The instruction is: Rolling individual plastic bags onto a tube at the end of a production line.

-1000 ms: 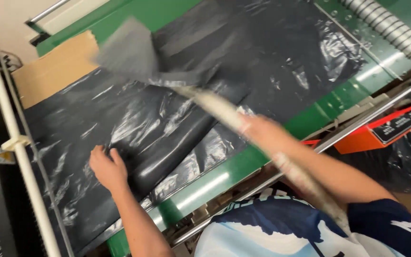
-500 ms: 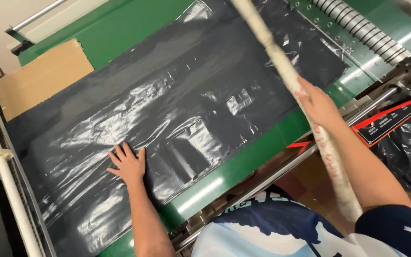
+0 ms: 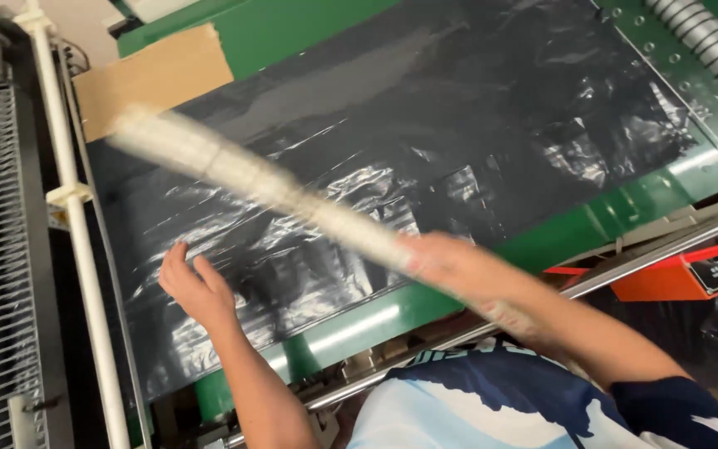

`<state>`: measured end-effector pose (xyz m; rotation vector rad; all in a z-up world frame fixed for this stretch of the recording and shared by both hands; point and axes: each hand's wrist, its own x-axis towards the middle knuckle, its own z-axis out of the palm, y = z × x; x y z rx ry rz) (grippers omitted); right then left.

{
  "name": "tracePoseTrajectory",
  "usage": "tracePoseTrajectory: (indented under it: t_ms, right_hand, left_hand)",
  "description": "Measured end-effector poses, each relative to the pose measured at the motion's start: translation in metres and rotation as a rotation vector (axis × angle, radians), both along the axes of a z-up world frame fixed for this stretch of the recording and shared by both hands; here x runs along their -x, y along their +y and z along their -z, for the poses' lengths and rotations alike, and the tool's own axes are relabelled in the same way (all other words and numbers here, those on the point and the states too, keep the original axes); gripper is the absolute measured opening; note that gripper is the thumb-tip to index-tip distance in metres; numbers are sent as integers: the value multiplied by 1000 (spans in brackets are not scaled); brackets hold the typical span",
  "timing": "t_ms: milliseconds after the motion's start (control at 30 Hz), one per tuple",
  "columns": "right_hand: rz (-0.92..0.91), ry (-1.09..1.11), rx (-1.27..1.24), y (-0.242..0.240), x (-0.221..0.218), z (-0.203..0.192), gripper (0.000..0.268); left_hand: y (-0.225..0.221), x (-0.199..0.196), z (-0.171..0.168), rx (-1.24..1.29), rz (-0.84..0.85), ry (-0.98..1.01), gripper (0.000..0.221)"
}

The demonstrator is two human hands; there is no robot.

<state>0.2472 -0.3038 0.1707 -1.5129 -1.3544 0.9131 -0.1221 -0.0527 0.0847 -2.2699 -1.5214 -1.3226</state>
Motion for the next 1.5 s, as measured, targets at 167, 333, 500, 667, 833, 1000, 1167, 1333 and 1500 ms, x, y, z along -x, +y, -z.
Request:
tracePoseTrajectory:
  t_ms: [167,333,500,667,833,1000,1167,1333,1500]
  right_hand:
    - [-587,-74,-18,10,61,-2,52]
    - [-776,-81,-66,7,78,-13,50]
    - [-602,-133,26,8,59,4,51]
    - [-66,-270,147,-6,-21,27,49]
    - [574,-440,351,-70,-144,10,62]
    - [709,-553,611,-94,-161,-33,54]
    - [789,-652,560,-94,-158,-28,58]
    - [614,-548,709,-74,-150,-16,61]
    - [553,-572,521,-54,-162,25,64]
  left_hand:
    - [0,24,4,-52,12,-297,18]
    - [-15,14,-22,-194,-96,-167,19]
    - [-5,4,16,13,-160,-84,36]
    - [-11,-14,29,52,-164,173,38]
    - [-12,-44,43,401,-64,293,60]
    - [-19,-78,43,655,79,466,74]
    - [-21,-97,51,820,169,589,85]
    - [-23,-99,43,912,202,623,84]
    - [-22,-98,25,939,238,491,77]
